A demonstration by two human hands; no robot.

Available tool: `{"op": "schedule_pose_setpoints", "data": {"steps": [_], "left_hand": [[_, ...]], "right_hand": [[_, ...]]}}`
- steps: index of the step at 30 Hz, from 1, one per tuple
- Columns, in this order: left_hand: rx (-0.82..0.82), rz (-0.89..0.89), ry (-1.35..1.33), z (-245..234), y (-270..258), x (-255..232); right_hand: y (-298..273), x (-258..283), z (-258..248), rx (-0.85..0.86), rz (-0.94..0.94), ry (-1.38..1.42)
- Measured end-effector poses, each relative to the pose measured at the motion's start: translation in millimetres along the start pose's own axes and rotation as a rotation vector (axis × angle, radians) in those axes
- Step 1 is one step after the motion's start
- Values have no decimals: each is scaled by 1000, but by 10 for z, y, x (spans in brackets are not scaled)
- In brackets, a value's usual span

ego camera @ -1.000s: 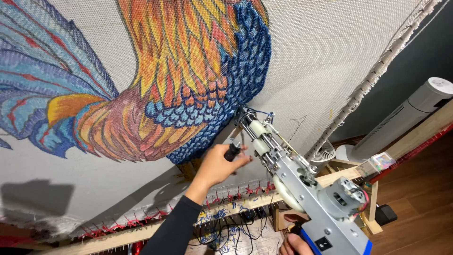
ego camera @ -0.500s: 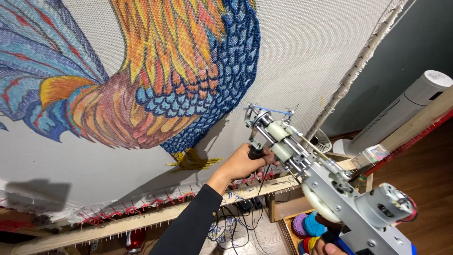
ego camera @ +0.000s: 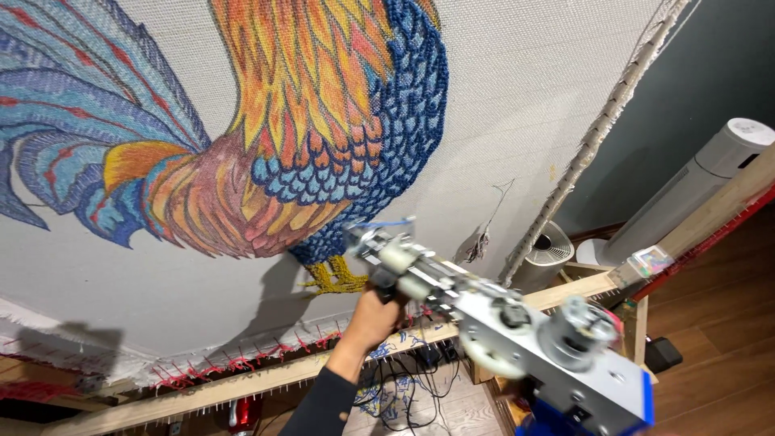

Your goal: Use a tufting gun to create a rug with a rooster design on a stretched canvas.

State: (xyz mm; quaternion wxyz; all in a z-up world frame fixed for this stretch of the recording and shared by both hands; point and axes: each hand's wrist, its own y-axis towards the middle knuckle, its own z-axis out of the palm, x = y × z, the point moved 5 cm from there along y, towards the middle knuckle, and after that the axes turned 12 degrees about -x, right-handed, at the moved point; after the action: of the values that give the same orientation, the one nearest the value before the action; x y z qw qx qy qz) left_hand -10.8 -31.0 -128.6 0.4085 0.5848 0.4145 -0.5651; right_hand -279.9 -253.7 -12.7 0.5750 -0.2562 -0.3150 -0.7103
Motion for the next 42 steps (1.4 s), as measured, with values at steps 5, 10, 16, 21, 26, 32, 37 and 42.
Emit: {"op": "schedule_pose_setpoints", "data": {"steps": [5,10,16,21,26,32,37,42], "left_hand": [[-259,-217,-108,-655,-283,434],[-408,-17,-453,-1124,-476,568],[-342,104,-512,-1433,-649,400],[-390,69,-426,-1589,-712,435],[-411,31,-440,-1625,-720,511],[-406,35,-454,-1635,-697,555],[-393,31,-439,-1543,-690,401],[-364,34,-436,-1337,-556,307]], "right_hand": [[1589,-281,204,75,-35,10],[2566,-640,519,-207,-271,-756],[2809,-731,945,-307,-507,-778],[2851,-792,967,-417,-558,-817],[2843,-907,748,-439,-553,-734],[2786,-956,663,-271,-557,-448],[2730,-1059,393,-284,-471,-759],[1997,-675,373,17,-171,-829]]}}
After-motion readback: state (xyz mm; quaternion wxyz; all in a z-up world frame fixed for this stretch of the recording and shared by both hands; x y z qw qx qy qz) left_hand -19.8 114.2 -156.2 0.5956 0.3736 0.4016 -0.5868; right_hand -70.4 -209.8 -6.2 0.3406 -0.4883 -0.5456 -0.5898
